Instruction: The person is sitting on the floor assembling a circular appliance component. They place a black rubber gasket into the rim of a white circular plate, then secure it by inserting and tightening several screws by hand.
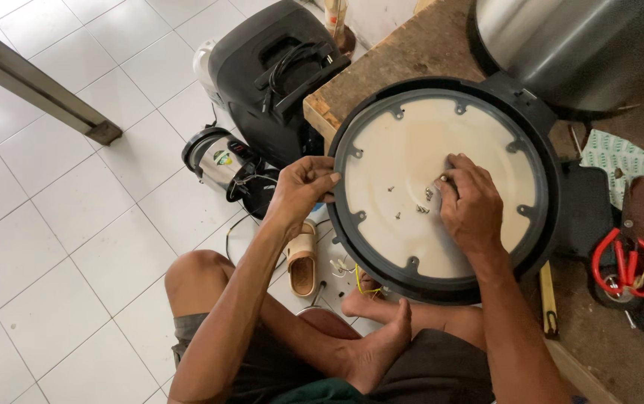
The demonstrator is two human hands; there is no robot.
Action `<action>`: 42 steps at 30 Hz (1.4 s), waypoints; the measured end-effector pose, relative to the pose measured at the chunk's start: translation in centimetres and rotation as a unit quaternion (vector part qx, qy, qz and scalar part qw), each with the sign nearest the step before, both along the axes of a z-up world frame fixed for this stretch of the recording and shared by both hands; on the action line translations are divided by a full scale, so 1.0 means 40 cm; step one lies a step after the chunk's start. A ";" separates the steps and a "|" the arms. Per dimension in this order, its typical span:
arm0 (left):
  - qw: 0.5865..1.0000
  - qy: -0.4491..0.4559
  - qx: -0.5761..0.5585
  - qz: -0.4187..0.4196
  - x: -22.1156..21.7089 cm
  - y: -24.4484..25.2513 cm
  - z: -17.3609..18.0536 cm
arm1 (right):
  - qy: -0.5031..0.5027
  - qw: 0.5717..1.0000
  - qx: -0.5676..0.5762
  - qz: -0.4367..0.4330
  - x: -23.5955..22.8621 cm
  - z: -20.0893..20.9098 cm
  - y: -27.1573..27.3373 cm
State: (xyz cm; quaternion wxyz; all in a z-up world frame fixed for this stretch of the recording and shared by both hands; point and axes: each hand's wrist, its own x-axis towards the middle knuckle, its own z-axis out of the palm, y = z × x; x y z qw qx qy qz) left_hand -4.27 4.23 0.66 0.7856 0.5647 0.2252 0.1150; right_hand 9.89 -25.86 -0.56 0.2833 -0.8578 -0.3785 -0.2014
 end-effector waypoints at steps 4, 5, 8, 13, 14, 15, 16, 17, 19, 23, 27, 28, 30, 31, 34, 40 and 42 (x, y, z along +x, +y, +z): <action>1.000 0.012 0.013 -0.001 -0.012 -0.020 0.030 | -0.018 1.000 -0.005 -0.003 -0.001 0.012 0.000; 0.999 0.006 0.037 0.003 -0.010 -0.022 0.017 | -0.004 1.000 -0.006 -0.002 -0.006 0.025 0.001; 0.997 0.001 0.083 0.011 -0.017 -0.025 0.006 | 0.004 1.000 -0.009 0.000 0.002 0.022 0.004; 0.985 0.022 0.172 0.008 -0.024 -0.046 0.027 | -0.033 0.999 0.004 0.007 0.013 0.011 0.004; 0.985 0.024 0.173 0.009 -0.021 -0.046 0.014 | -0.047 0.999 0.010 0.007 0.016 0.003 0.005; 0.985 0.025 0.173 0.009 -0.017 -0.047 0.000 | -0.060 0.998 0.015 0.008 0.020 -0.005 0.005; 0.985 0.023 0.173 0.004 -0.010 -0.049 -0.013 | -0.062 0.998 0.014 0.002 0.013 0.005 0.003; 0.991 0.021 0.131 0.023 -0.003 -0.051 -0.027 | -0.051 0.999 0.004 0.005 0.007 0.015 0.001; 0.995 0.018 0.089 0.038 0.007 -0.055 -0.018 | -0.041 0.999 -0.005 0.003 0.002 0.024 0.000; 0.999 0.009 -0.016 0.043 0.003 -0.068 0.060 | -0.004 1.000 -0.016 0.004 0.012 0.009 -0.010; 0.998 0.011 -0.046 0.042 -0.002 -0.069 0.078 | 0.008 1.000 -0.027 0.006 -0.017 0.060 -0.024; 0.998 0.012 -0.046 0.042 -0.005 -0.068 0.065 | 0.009 1.000 -0.027 0.006 -0.026 0.065 -0.034; 0.998 0.028 -0.041 0.031 -0.010 -0.064 0.039 | -0.019 0.999 -0.036 -0.021 -0.045 0.075 -0.054; 0.998 0.029 -0.041 0.031 -0.011 -0.059 0.027 | -0.018 0.999 -0.036 -0.021 -0.061 0.078 -0.070; 0.998 0.043 -0.035 0.019 -0.008 -0.053 0.024 | -0.003 0.996 -0.046 -0.077 -0.095 0.086 -0.131; 0.998 0.036 -0.046 0.002 0.011 -0.060 0.066 | -0.078 0.938 -0.151 -0.301 -0.120 0.062 -0.318; 0.999 0.043 -0.018 0.018 0.010 -0.069 0.082 | -0.022 0.936 -0.122 -0.330 -0.116 0.038 -0.348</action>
